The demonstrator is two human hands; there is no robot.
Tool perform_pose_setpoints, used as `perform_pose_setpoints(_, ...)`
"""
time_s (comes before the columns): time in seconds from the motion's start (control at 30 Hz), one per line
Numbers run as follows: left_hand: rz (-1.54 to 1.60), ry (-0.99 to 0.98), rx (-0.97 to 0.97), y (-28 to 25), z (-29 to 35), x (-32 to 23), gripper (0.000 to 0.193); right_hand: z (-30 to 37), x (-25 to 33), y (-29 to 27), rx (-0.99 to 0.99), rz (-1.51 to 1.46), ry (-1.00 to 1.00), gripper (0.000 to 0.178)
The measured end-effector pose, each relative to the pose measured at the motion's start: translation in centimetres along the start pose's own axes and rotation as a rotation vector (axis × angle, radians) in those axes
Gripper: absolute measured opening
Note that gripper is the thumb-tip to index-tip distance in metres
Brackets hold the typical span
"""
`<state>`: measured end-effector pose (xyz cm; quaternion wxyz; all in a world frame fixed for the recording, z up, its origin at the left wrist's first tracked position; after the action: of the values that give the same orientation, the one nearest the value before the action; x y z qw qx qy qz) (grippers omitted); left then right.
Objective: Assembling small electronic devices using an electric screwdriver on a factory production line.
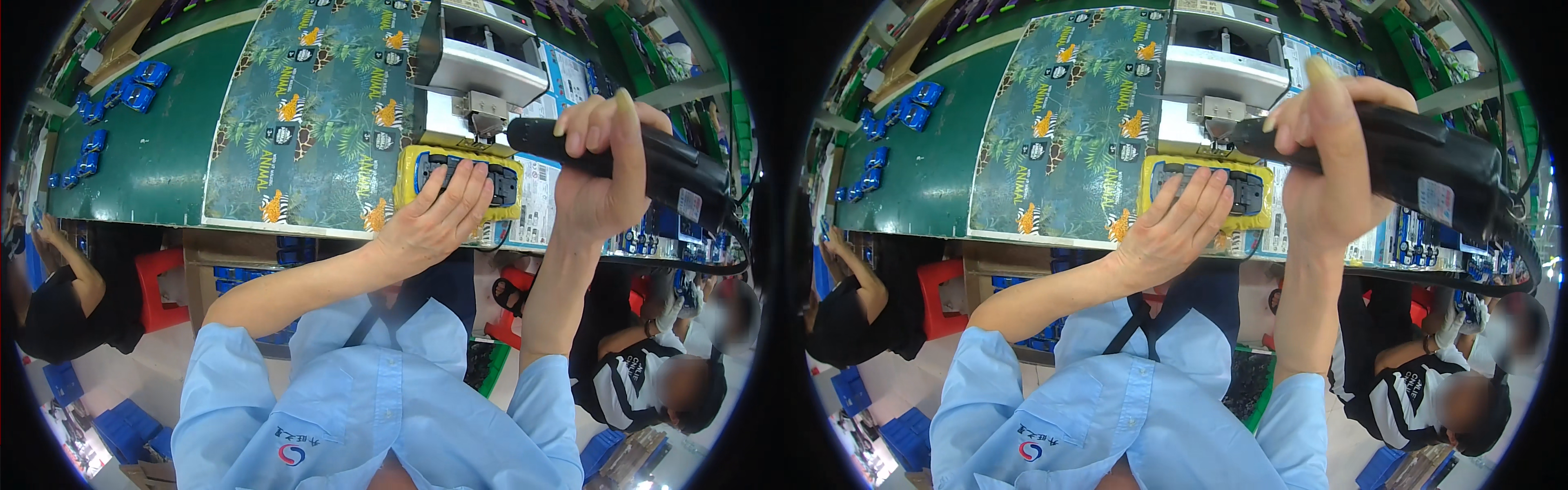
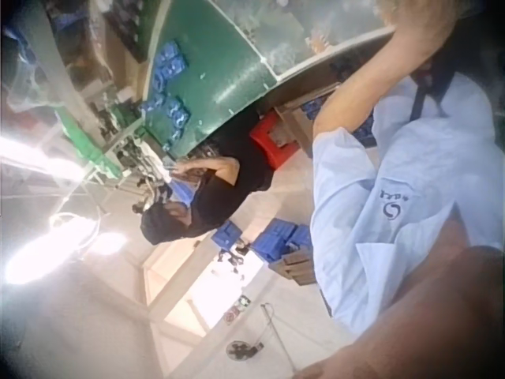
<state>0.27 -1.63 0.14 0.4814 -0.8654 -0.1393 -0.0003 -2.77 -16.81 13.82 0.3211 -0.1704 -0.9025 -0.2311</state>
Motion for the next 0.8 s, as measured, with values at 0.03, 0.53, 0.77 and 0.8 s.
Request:
perform_pose_setpoints(0.03,0.019,0.000,0.005,0.0,0.1,0.0,0.054,0.1,-0.4,0.2,0.004,0.003,0.006,0.013)
perform_pose_setpoints(0.53,0.091,-0.072,-0.009,0.0,0.2,-0.2,0.053,-0.7,-2.1,2.6,0.142,0.352,0.018,0.011)
perform_pose_setpoints(0.77,0.095,-0.060,0.002,-0.2,0.3,-0.4,0.054,-0.7,-1.8,2.9,0.168,0.339,0.031,0.009)
perform_pose_setpoints(0.8,0.095,-0.066,0.000,0.0,0.3,-0.5,0.055,-0.8,-1.7,2.9,0.169,0.336,0.041,0.009)
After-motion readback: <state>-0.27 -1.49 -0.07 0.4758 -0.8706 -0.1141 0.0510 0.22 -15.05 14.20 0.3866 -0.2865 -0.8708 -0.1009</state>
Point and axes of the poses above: each hand's wrist, its own z-axis away from the middle knuckle, its own y-axis out of the palm, x = y × z, the point moved 1 cm from there along -z, towards the middle knuckle, and after that the axes turned 1 degree about -y, right-handed, at the moved point
